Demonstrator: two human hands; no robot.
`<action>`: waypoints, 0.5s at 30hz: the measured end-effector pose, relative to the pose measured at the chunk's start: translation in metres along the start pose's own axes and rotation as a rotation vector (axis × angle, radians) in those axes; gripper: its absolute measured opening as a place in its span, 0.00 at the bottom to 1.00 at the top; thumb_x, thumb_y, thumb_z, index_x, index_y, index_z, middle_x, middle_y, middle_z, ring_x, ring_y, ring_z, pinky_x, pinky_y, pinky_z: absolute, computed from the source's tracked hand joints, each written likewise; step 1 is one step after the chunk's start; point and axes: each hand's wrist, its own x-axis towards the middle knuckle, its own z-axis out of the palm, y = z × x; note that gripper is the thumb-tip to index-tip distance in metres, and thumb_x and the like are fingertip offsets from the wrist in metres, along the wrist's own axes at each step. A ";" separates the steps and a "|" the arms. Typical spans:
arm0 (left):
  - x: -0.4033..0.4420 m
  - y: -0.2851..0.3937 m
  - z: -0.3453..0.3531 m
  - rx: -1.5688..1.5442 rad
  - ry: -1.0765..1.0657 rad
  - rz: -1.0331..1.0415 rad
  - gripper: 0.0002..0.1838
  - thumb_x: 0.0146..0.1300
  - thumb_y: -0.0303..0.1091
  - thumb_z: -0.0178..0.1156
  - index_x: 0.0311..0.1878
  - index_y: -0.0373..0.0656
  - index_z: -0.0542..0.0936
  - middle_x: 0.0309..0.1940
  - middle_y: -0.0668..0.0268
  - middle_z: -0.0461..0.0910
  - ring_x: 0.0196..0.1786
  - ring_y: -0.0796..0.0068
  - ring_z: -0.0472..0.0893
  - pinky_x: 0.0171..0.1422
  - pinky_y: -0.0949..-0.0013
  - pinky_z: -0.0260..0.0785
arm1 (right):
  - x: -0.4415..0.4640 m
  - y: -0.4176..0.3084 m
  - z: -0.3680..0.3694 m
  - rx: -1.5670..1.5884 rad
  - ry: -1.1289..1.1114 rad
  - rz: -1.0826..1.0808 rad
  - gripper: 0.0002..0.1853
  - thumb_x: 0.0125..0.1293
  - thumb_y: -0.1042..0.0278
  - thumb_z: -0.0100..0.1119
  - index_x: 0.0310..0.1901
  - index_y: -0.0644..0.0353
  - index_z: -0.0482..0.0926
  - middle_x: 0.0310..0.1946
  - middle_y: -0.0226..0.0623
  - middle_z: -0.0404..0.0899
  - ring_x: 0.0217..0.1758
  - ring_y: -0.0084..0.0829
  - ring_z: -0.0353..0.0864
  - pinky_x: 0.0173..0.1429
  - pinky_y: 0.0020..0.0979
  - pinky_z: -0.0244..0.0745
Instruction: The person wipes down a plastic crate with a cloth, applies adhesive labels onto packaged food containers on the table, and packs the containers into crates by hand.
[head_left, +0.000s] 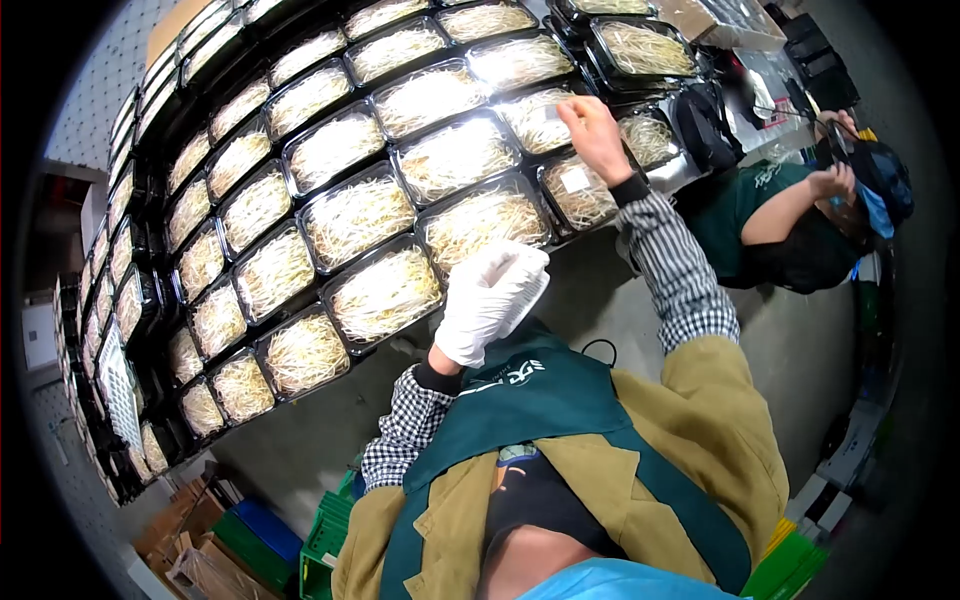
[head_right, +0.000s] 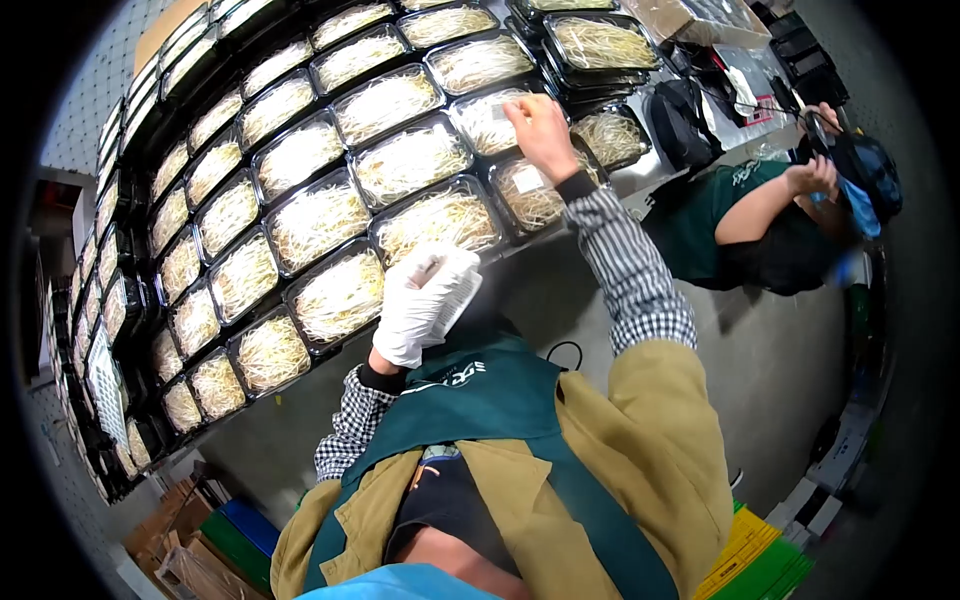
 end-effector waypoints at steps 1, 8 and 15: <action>0.002 0.006 -0.001 -0.075 0.027 -0.022 0.07 0.63 0.25 0.60 0.43 0.34 0.78 0.36 0.64 0.80 0.37 0.80 0.79 0.43 0.77 0.75 | 0.012 0.012 0.016 -0.077 -0.008 -0.029 0.13 0.61 0.59 0.61 0.32 0.63 0.80 0.34 0.40 0.77 0.40 0.38 0.75 0.45 0.36 0.69; 0.016 0.022 -0.022 0.112 0.207 0.072 0.07 0.65 0.30 0.59 0.41 0.37 0.79 0.29 0.68 0.81 0.30 0.83 0.77 0.35 0.78 0.70 | 0.016 0.028 0.057 -0.199 -0.033 0.057 0.17 0.55 0.58 0.66 0.42 0.57 0.76 0.39 0.40 0.75 0.44 0.40 0.75 0.47 0.41 0.69; 0.051 -0.003 -0.024 0.354 0.480 0.580 0.12 0.66 0.29 0.58 0.26 0.41 0.71 0.18 0.77 0.64 0.22 0.87 0.59 0.27 0.79 0.55 | 0.010 -0.025 0.023 0.519 -0.246 0.389 0.10 0.65 0.66 0.55 0.43 0.64 0.78 0.41 0.37 0.81 0.40 0.29 0.79 0.47 0.28 0.72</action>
